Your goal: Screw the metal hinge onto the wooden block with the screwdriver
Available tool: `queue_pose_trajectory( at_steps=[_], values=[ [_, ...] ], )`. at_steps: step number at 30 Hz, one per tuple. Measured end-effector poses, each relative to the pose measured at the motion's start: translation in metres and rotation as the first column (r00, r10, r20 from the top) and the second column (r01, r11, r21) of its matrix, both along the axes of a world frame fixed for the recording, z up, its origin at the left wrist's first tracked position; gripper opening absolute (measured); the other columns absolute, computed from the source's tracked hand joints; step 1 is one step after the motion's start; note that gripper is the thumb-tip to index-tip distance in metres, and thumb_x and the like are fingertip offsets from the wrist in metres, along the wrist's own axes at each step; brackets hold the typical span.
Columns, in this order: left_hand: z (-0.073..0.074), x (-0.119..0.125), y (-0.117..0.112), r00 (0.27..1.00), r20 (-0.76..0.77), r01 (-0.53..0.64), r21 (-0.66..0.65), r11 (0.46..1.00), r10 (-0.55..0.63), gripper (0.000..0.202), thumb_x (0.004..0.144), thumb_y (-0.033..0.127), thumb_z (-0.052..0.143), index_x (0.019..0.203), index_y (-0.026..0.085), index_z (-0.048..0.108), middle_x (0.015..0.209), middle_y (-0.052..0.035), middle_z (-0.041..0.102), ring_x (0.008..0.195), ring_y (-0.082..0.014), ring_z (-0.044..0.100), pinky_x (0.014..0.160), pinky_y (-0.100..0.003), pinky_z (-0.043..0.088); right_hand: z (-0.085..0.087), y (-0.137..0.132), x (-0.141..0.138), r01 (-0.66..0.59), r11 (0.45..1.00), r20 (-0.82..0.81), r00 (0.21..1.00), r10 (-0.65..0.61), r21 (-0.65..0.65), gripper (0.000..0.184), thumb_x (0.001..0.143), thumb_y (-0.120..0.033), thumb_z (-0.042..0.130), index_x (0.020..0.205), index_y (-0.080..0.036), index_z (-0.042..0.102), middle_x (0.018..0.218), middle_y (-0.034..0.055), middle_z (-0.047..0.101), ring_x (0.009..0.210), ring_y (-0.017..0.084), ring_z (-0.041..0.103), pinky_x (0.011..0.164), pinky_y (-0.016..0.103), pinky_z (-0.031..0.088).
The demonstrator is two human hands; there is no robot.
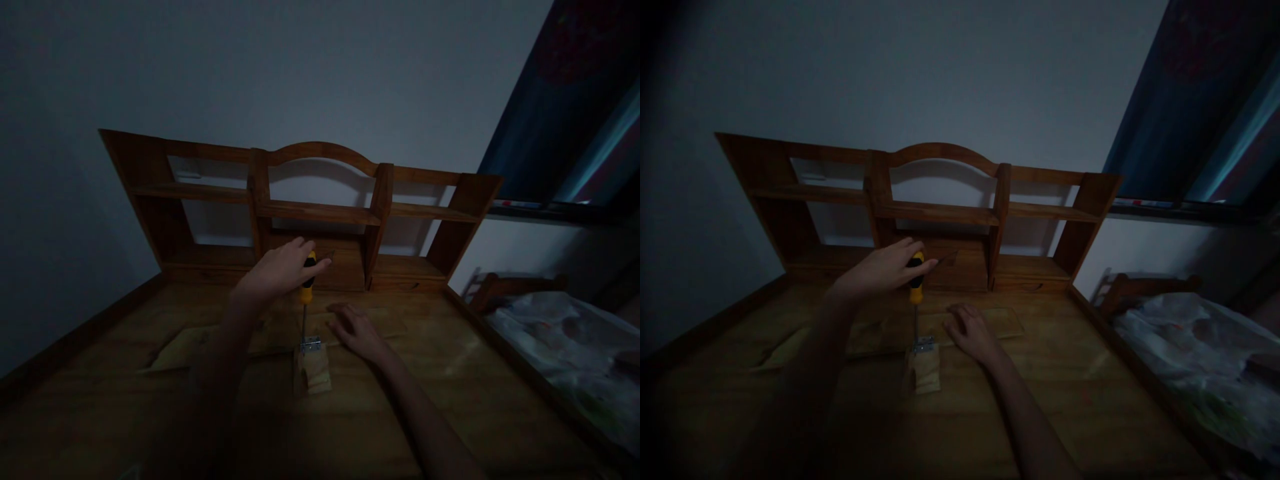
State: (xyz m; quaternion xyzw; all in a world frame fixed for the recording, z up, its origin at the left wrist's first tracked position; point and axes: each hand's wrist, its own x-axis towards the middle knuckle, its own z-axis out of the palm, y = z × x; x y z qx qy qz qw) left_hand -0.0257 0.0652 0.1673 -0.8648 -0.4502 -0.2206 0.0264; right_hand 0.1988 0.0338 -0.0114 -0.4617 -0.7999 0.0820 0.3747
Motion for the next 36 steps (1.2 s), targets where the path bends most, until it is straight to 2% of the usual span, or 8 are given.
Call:
queue_pose_trajectory(
  at_steps=[5,9,13,16,23,30,33,36],
  values=[
    [0.003,-0.015,-0.005,0.974,0.055,0.226,-0.197,0.954,-0.219,0.045,0.089,0.038,0.048,0.13,0.02,0.046,0.122,-0.0088,0.063,0.105,-0.0206,0.062,0.089,-0.029,0.046,-0.007,0.004,0.006,-0.013,0.999,0.108,0.994,0.018,-0.045,0.046,0.094,-0.041,0.058,0.137,-0.026,0.056,0.138,0.0101,0.06,0.128,0.025,0.055,0.11,0.045,0.041],
    [0.009,-0.025,-0.007,0.962,0.043,0.272,-0.231,0.934,-0.269,0.043,0.09,0.043,0.052,0.128,0.024,0.049,0.116,-0.0041,0.066,0.098,-0.0186,0.063,0.082,-0.026,0.046,-0.01,0.005,0.009,-0.018,0.997,0.157,0.987,0.03,-0.077,0.047,0.096,-0.042,0.054,0.14,-0.025,0.054,0.141,0.0099,0.058,0.131,0.025,0.053,0.111,0.046,0.04],
    [0.007,-0.019,-0.009,0.997,-0.022,0.071,-0.114,0.991,-0.074,0.046,0.085,0.065,0.054,0.101,0.022,0.059,0.096,-0.0051,0.069,0.088,-0.0225,0.065,0.076,-0.028,0.045,-0.011,0.004,0.006,-0.003,0.999,0.18,0.984,0.01,-0.038,0.048,0.094,-0.046,0.057,0.136,-0.024,0.058,0.135,0.0105,0.062,0.127,0.026,0.055,0.109,0.046,0.042],
    [0.001,-0.01,-0.011,0.996,-0.029,-0.081,-0.017,0.997,0.081,0.055,0.086,0.071,0.048,0.101,0.019,0.058,0.095,-0.0096,0.068,0.09,-0.0266,0.066,0.078,-0.032,0.045,-0.012,0.002,0.003,0.016,1.0,0.191,0.981,-0.016,0.002,0.048,0.093,-0.049,0.058,0.133,-0.024,0.061,0.132,0.0112,0.064,0.124,0.027,0.057,0.107,0.046,0.043],
    [0.0,-0.01,-0.006,0.962,0.068,0.272,-0.127,0.954,-0.265,0.057,0.088,0.057,0.054,0.131,0.021,0.045,0.129,-0.0097,0.057,0.117,-0.0231,0.056,0.098,-0.032,0.043,-0.007,-0.002,-0.006,0.037,0.999,0.211,0.977,-0.044,0.035,0.047,0.095,-0.052,0.053,0.131,-0.022,0.061,0.13,0.0127,0.064,0.123,0.026,0.057,0.106,0.047,0.044],
    [0.007,-0.023,-0.001,0.926,0.039,0.376,-0.146,0.915,-0.374,0.037,0.09,0.033,0.052,0.127,0.024,0.051,0.127,-0.0053,0.06,0.113,-0.0187,0.058,0.096,-0.028,0.044,0.005,-0.01,-0.026,-0.11,0.992,0.124,0.987,0.102,0.059,0.039,0.1,-0.04,0.049,0.134,-0.024,0.058,0.132,0.009,0.062,0.127,0.022,0.054,0.11,0.043,0.042],
    [0.01,-0.022,-0.003,0.95,0.024,0.312,-0.104,0.945,-0.311,0.038,0.088,0.045,0.058,0.12,0.024,0.057,0.114,-0.0042,0.065,0.104,-0.0201,0.06,0.089,-0.029,0.045,0.004,-0.012,-0.03,-0.16,0.987,0.097,0.983,0.156,0.033,0.04,0.096,-0.041,0.055,0.133,-0.024,0.059,0.136,0.0098,0.059,0.129,0.023,0.053,0.111,0.042,0.041],
    [0.01,-0.015,-0.007,0.992,-0.017,0.122,-0.052,0.991,-0.123,0.043,0.084,0.062,0.06,0.097,0.021,0.063,0.093,-0.0049,0.068,0.086,-0.0211,0.063,0.076,-0.029,0.044,-0.001,-0.013,-0.031,-0.186,0.983,0.093,0.978,0.186,-0.008,0.041,0.093,-0.041,0.06,0.13,-0.022,0.061,0.137,0.0105,0.058,0.129,0.024,0.053,0.11,0.041,0.042]
  ],
)
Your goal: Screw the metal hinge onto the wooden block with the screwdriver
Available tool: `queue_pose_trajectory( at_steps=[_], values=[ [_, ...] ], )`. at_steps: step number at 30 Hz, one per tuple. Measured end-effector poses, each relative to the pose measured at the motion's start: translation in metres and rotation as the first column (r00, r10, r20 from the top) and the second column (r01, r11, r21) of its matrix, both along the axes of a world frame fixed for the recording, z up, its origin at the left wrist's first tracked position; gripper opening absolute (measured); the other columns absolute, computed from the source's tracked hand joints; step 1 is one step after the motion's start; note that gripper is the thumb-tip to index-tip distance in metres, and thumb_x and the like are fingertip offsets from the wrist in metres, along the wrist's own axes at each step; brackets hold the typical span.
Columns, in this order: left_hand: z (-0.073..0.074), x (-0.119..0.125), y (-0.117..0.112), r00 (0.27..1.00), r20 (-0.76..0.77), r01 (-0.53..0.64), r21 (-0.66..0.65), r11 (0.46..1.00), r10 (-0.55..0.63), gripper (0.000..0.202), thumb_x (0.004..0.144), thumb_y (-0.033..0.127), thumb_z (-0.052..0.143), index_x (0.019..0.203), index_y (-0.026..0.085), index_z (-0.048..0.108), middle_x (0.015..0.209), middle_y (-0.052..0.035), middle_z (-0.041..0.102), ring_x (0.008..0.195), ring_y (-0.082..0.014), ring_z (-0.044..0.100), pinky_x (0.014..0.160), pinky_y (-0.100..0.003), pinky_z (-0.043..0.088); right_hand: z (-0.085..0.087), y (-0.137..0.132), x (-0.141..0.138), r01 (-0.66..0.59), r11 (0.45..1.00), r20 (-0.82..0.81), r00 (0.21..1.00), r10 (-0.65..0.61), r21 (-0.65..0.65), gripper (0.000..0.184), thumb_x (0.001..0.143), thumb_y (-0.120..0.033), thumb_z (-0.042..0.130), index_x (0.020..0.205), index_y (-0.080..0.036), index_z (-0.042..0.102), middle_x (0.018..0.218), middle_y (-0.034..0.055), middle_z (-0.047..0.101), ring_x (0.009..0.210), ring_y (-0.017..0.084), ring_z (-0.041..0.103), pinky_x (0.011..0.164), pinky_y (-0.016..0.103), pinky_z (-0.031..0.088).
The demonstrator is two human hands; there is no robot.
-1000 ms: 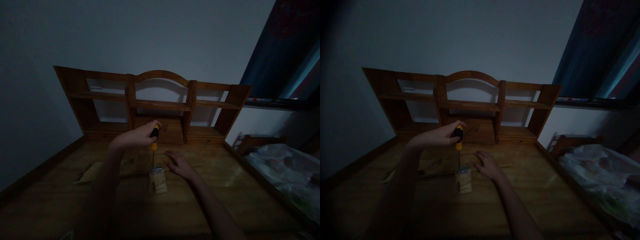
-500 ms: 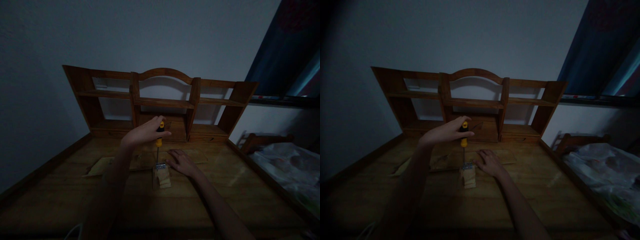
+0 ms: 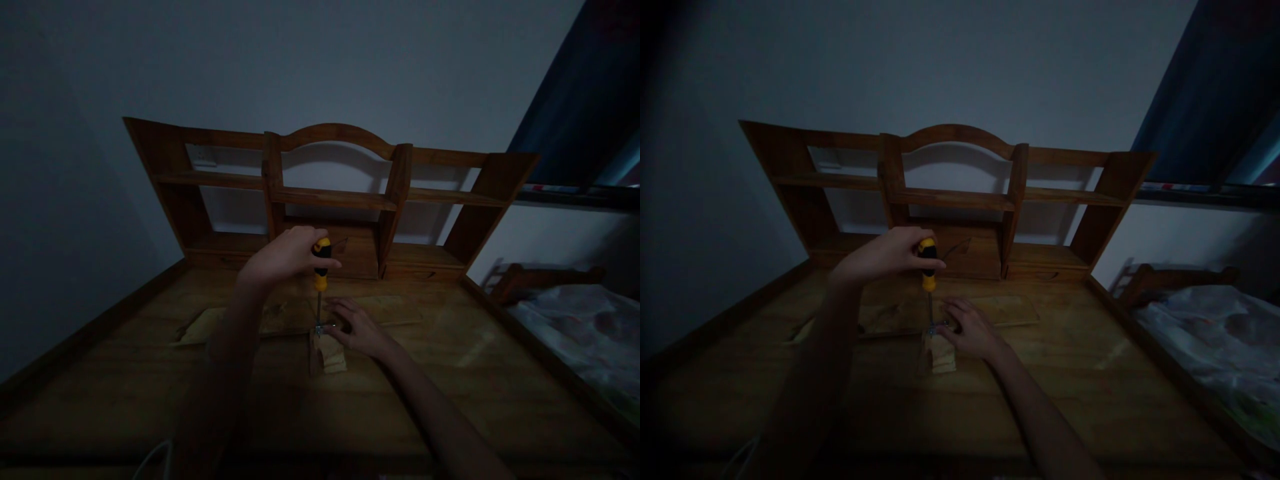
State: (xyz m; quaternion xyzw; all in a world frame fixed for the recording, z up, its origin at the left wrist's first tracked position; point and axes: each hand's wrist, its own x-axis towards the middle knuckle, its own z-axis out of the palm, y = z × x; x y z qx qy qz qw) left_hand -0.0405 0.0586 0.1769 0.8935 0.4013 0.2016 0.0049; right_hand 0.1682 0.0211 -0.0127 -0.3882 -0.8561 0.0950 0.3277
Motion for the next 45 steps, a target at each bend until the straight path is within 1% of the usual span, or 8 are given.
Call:
queue_pose_trajectory(
  at_steps=[5,14,20,24,31,39,42,45],
  values=[
    [-0.005,0.01,-0.003,0.987,-0.005,-0.16,0.07,0.985,0.161,0.052,0.088,0.069,0.048,0.091,0.018,0.06,0.091,-0.0089,0.066,0.087,-0.0245,0.063,0.076,-0.032,0.043,-0.007,0.006,0.003,-0.001,0.999,0.007,1.0,0.001,-0.052,0.046,0.09,-0.047,0.064,0.127,-0.02,0.062,0.132,0.0118,0.061,0.124,0.025,0.056,0.107,0.041,0.046],
    [-0.001,0.002,-0.002,0.996,0.004,0.092,0.014,0.996,-0.093,0.028,0.09,0.042,0.054,0.106,0.019,0.051,0.106,-0.0081,0.061,0.098,-0.0228,0.059,0.082,-0.031,0.042,-0.002,0.005,0.004,-0.006,0.998,0.018,1.0,0.007,-0.066,0.042,0.093,-0.045,0.06,0.126,-0.021,0.062,0.13,0.0107,0.062,0.123,0.025,0.057,0.106,0.04,0.046],
    [0.002,-0.002,-0.005,0.974,0.03,0.224,-0.069,0.972,-0.222,0.033,0.086,0.028,0.057,0.118,0.02,0.053,0.114,-0.0066,0.062,0.102,-0.021,0.058,0.086,-0.03,0.043,-0.004,0.007,0.005,-0.015,0.997,0.009,1.0,0.016,-0.082,0.041,0.093,-0.044,0.061,0.126,-0.021,0.063,0.13,0.0107,0.062,0.122,0.024,0.057,0.106,0.04,0.046],
    [0.003,-0.002,-0.004,0.978,0.013,0.206,-0.028,0.978,-0.206,0.029,0.088,0.038,0.06,0.113,0.023,0.061,0.105,-0.0054,0.062,0.099,-0.021,0.059,0.086,-0.03,0.043,-0.004,0.008,0.005,-0.015,0.997,0.002,1.0,0.015,-0.079,0.039,0.093,-0.041,0.06,0.126,-0.021,0.063,0.128,0.0101,0.063,0.121,0.024,0.057,0.105,0.04,0.046],
    [-0.009,0.004,0.001,0.997,0.042,-0.068,0.047,0.997,0.066,0.048,0.086,0.063,0.054,0.107,0.02,0.062,0.101,-0.0086,0.061,0.093,-0.0249,0.061,0.084,-0.035,0.044,-0.006,0.008,0.005,-0.02,0.996,-0.015,1.0,0.018,-0.086,0.038,0.093,-0.039,0.061,0.126,-0.022,0.063,0.129,0.01,0.063,0.122,0.024,0.057,0.106,0.041,0.046],
    [-0.003,-0.006,-0.003,0.967,0.031,0.254,-0.098,0.962,-0.253,0.033,0.087,0.027,0.051,0.12,0.022,0.053,0.119,-0.0062,0.056,0.105,-0.0193,0.058,0.093,-0.03,0.045,-0.004,0.008,0.006,-0.015,0.995,-0.026,1.0,0.012,-0.095,0.037,0.093,-0.041,0.06,0.124,-0.021,0.064,0.129,0.0112,0.063,0.122,0.023,0.058,0.106,0.039,0.046],
    [0.0,-0.012,-0.001,0.955,0.033,0.296,-0.138,0.945,-0.295,0.036,0.09,0.031,0.052,0.126,0.024,0.051,0.125,-0.0055,0.058,0.112,-0.0196,0.056,0.096,-0.03,0.044,-0.004,0.008,0.005,-0.018,0.996,-0.031,0.999,0.016,-0.089,0.037,0.093,-0.04,0.06,0.124,-0.021,0.064,0.127,0.0108,0.064,0.119,0.023,0.059,0.104,0.039,0.047],
    [-0.002,-0.011,0.002,0.982,0.044,0.187,-0.088,0.978,-0.184,0.037,0.089,0.048,0.058,0.116,0.024,0.058,0.116,-0.0054,0.063,0.106,-0.0221,0.059,0.09,-0.031,0.045,-0.005,0.009,0.005,-0.01,0.996,-0.027,1.0,0.007,-0.093,0.036,0.093,-0.039,0.061,0.124,-0.02,0.064,0.128,0.0112,0.064,0.12,0.023,0.059,0.105,0.039,0.047]
  ],
)
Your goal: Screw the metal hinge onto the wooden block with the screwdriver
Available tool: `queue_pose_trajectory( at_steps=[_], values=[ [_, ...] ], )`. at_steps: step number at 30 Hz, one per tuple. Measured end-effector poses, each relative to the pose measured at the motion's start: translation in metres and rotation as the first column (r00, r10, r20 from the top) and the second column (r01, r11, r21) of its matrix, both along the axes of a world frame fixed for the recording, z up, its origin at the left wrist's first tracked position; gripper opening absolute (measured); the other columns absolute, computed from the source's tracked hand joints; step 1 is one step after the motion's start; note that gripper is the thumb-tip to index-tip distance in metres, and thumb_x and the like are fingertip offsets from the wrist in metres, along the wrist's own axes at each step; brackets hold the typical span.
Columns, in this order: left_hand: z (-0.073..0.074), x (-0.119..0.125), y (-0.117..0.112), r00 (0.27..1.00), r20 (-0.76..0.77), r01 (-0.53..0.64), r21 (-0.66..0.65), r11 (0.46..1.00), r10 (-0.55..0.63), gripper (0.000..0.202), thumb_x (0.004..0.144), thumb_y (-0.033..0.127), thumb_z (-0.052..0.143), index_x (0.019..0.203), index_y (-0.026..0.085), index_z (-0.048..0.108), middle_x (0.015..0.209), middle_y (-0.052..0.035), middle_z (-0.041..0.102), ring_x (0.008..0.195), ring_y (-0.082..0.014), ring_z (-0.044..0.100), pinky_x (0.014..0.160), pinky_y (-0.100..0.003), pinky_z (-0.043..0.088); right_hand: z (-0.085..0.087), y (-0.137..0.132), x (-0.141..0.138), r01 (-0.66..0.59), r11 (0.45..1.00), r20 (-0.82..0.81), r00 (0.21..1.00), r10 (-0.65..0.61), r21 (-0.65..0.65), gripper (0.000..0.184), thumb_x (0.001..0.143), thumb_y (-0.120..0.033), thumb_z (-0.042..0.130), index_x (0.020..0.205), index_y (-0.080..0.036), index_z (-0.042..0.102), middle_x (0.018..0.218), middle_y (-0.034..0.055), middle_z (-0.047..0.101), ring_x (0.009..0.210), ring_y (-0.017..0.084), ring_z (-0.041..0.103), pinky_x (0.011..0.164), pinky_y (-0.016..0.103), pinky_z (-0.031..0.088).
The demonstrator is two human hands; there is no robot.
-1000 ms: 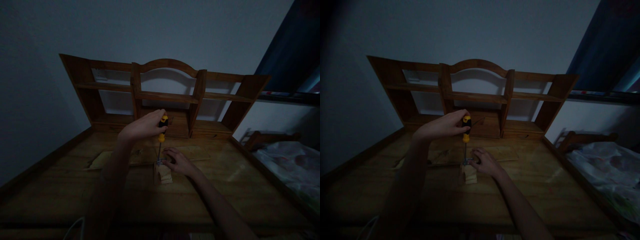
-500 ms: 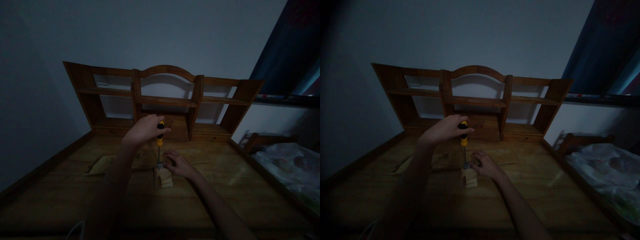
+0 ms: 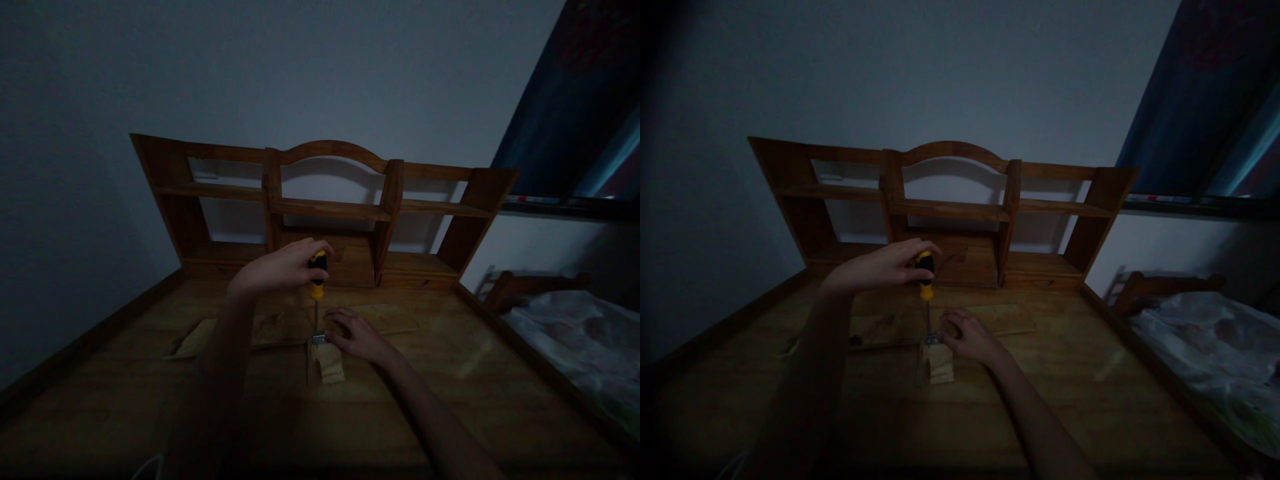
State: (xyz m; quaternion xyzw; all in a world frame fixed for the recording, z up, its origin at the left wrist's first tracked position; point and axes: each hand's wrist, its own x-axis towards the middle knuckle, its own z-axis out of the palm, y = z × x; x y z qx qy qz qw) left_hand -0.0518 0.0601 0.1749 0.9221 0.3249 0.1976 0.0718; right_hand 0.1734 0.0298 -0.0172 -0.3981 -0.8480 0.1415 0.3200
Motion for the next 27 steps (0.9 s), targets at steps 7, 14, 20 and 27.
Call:
queue_pose_trajectory(
  at_steps=[7,14,20,27],
  values=[
    [-0.006,0.014,0.002,0.994,0.059,-0.095,0.073,0.993,0.091,0.045,0.086,0.059,0.058,0.109,0.021,0.063,0.108,-0.0079,0.064,0.1,-0.0233,0.061,0.089,-0.033,0.045,0.002,-0.001,-0.001,-0.003,1.0,-0.007,1.0,0.003,-0.008,0.034,0.093,-0.038,0.061,0.122,-0.021,0.065,0.13,0.0107,0.063,0.123,0.023,0.058,0.107,0.04,0.045],
    [0.01,-0.003,-0.005,0.97,-0.013,0.24,-0.082,0.967,-0.242,0.038,0.091,0.032,0.056,0.129,0.026,0.056,0.128,-0.0052,0.059,0.118,-0.0194,0.055,0.1,-0.029,0.041,0.0,0.0,0.0,-0.01,1.0,-0.014,1.0,0.01,0.003,0.037,0.092,-0.038,0.062,0.125,-0.022,0.064,0.128,0.0102,0.064,0.122,0.023,0.058,0.106,0.04,0.045],
    [0.008,-0.002,-0.002,0.995,0.033,0.092,-0.032,0.995,-0.091,0.042,0.085,0.045,0.065,0.122,0.026,0.063,0.116,-0.004,0.065,0.104,-0.0203,0.06,0.089,-0.028,0.044,0.002,-0.001,-0.001,-0.008,1.0,0.004,1.0,0.008,-0.001,0.035,0.093,-0.038,0.061,0.123,-0.02,0.065,0.126,0.0106,0.064,0.121,0.023,0.058,0.106,0.039,0.045],
    [-0.003,0.019,0.003,0.997,0.065,-0.051,0.08,0.996,0.046,0.036,0.087,0.054,0.059,0.103,0.024,0.068,0.099,-0.0045,0.063,0.093,-0.021,0.061,0.086,-0.032,0.044,-0.001,0.001,0.0,-0.011,1.0,-0.01,1.0,0.011,0.01,0.034,0.092,-0.036,0.063,0.123,-0.022,0.065,0.126,0.01,0.064,0.12,0.024,0.059,0.104,0.041,0.047]
  ],
)
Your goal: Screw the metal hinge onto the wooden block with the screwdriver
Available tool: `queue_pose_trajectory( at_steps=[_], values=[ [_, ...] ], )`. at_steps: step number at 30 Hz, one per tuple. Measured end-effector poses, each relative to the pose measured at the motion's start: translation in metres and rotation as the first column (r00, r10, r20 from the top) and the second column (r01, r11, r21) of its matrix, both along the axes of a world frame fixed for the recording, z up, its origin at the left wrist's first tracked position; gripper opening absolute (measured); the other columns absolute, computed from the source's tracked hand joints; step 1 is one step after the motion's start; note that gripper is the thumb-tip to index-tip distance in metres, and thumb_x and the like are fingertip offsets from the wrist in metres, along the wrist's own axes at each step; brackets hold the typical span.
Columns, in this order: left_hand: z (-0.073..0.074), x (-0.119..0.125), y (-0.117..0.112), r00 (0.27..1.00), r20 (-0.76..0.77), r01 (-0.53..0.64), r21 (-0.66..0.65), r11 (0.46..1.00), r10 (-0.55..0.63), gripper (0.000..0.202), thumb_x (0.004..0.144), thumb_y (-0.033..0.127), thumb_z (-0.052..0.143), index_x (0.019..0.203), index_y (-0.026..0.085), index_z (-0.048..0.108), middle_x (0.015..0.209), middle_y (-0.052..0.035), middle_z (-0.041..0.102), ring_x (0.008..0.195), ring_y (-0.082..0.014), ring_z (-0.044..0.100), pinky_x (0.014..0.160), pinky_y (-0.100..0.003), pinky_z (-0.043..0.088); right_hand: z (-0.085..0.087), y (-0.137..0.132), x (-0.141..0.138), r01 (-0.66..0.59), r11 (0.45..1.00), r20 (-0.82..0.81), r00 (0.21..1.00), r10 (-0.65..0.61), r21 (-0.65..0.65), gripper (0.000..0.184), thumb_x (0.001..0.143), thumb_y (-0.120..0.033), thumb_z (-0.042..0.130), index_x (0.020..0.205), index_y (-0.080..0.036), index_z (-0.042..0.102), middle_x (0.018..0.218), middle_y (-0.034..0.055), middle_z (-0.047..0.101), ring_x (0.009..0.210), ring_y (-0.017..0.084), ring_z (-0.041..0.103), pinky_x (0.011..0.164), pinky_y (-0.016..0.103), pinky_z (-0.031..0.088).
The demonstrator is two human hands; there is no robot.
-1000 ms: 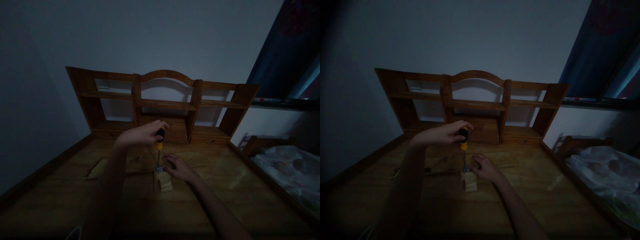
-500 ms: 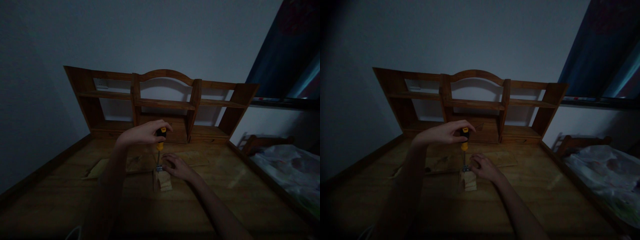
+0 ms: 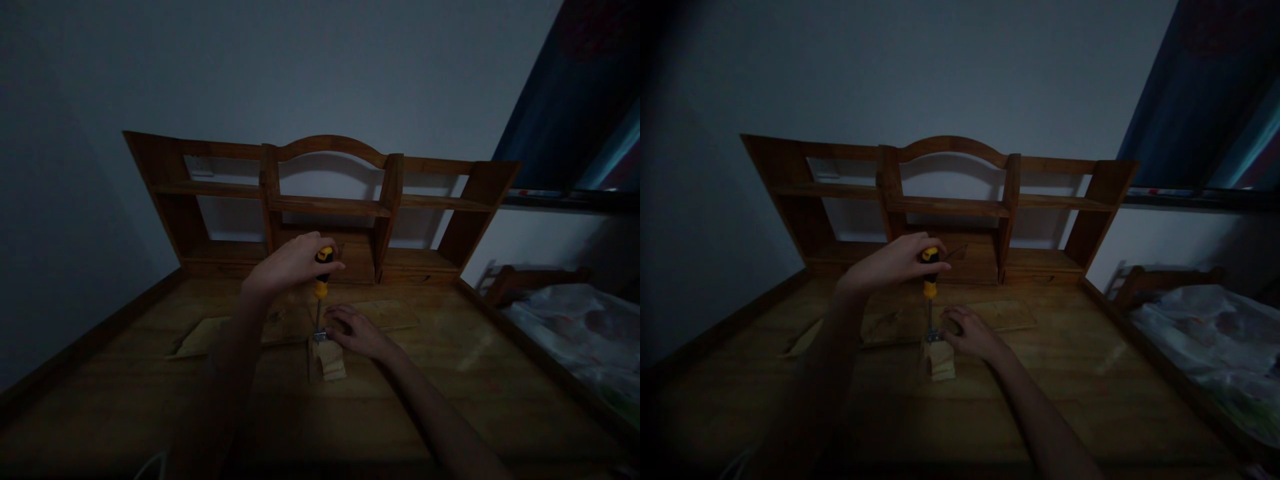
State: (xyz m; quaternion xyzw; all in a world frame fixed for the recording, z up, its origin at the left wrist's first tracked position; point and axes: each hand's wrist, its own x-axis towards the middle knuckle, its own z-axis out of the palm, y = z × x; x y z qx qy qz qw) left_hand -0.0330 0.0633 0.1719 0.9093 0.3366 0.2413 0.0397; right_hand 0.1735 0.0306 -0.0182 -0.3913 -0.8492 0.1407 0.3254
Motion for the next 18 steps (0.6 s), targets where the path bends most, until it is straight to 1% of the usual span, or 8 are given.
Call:
queue_pose_trajectory(
  at_steps=[4,6,8,11,13,15,17,18],
  values=[
    [0.006,-0.007,-0.009,0.986,-0.035,0.161,-0.077,0.984,-0.164,0.036,0.087,0.039,0.06,0.121,0.024,0.058,0.121,-0.0061,0.059,0.108,-0.0204,0.057,0.095,-0.032,0.044,0.0,0.0,0.0,0.0,1.0,0.009,1.0,0.0,-0.005,0.034,0.093,-0.037,0.061,0.123,-0.022,0.065,0.127,0.0099,0.064,0.12,0.024,0.059,0.105,0.041,0.046],
    [0.01,-0.014,-0.013,0.977,-0.062,0.195,-0.111,0.975,-0.203,0.038,0.088,0.033,0.058,0.125,0.024,0.054,0.123,-0.0062,0.058,0.11,-0.02,0.057,0.095,-0.031,0.044,0.0,0.0,0.0,0.003,1.0,0.008,1.0,-0.003,-0.009,0.035,0.093,-0.039,0.06,0.124,-0.021,0.064,0.128,0.01,0.064,0.12,0.023,0.059,0.106,0.04,0.046],
    [0.014,-0.019,-0.015,0.977,-0.069,0.191,-0.122,0.974,-0.201,0.036,0.09,0.031,0.054,0.126,0.025,0.053,0.122,-0.0057,0.059,0.109,-0.0196,0.057,0.093,-0.031,0.044,0.0,-0.001,0.0,0.003,1.0,0.005,1.0,-0.003,-0.013,0.037,0.093,-0.039,0.06,0.125,-0.021,0.064,0.128,0.0099,0.064,0.121,0.023,0.058,0.106,0.04,0.046],
    [0.014,-0.02,-0.012,0.99,-0.063,0.123,-0.085,0.989,-0.129,0.031,0.09,0.04,0.057,0.117,0.024,0.059,0.112,-0.0046,0.062,0.101,-0.0198,0.059,0.086,-0.029,0.045,0.0,-0.001,-0.001,0.004,1.0,0.002,1.0,-0.004,-0.011,0.037,0.093,-0.039,0.061,0.125,-0.022,0.064,0.127,0.01,0.064,0.121,0.024,0.058,0.106,0.04,0.046],
    [0.012,-0.017,-0.008,0.998,-0.054,0.029,-0.012,1.0,-0.029,0.033,0.087,0.051,0.061,0.101,0.022,0.062,0.097,-0.0041,0.063,0.089,-0.0197,0.059,0.078,-0.029,0.044,0.001,-0.001,-0.001,0.003,1.0,-0.003,1.0,-0.003,-0.01,0.037,0.093,-0.039,0.061,0.125,-0.022,0.064,0.127,0.01,0.064,0.121,0.024,0.059,0.106,0.04,0.046],
    [0.007,-0.013,-0.003,0.996,-0.037,-0.084,0.056,0.995,0.086,0.04,0.085,0.06,0.059,0.087,0.02,0.06,0.084,-0.0035,0.061,0.079,-0.0191,0.058,0.072,-0.029,0.041,0.002,-0.002,-0.001,-0.001,1.0,-0.003,1.0,0.001,-0.013,0.037,0.093,-0.04,0.061,0.125,-0.022,0.064,0.128,0.0097,0.064,0.121,0.024,0.059,0.106,0.041,0.046],
    [0.003,-0.009,0.0,0.987,-0.006,-0.162,0.091,0.983,0.163,0.044,0.087,0.064,0.054,0.086,0.02,0.059,0.082,-0.0041,0.061,0.077,-0.0196,0.057,0.071,-0.031,0.041,0.002,-0.002,-0.001,0.001,1.0,0.006,1.0,-0.001,-0.02,0.037,0.094,-0.04,0.06,0.126,-0.022,0.063,0.128,0.0096,0.064,0.121,0.024,0.058,0.106,0.041,0.046],
    [0.001,-0.008,0.001,0.986,0.001,-0.165,0.087,0.982,0.166,0.043,0.087,0.063,0.054,0.089,0.02,0.059,0.086,-0.0046,0.061,0.079,-0.0202,0.058,0.073,-0.031,0.041,0.002,-0.002,-0.001,0.004,1.0,0.008,1.0,-0.004,-0.022,0.037,0.094,-0.039,0.06,0.126,-0.022,0.063,0.128,0.0098,0.064,0.121,0.024,0.058,0.106,0.041,0.046]
  ],
)
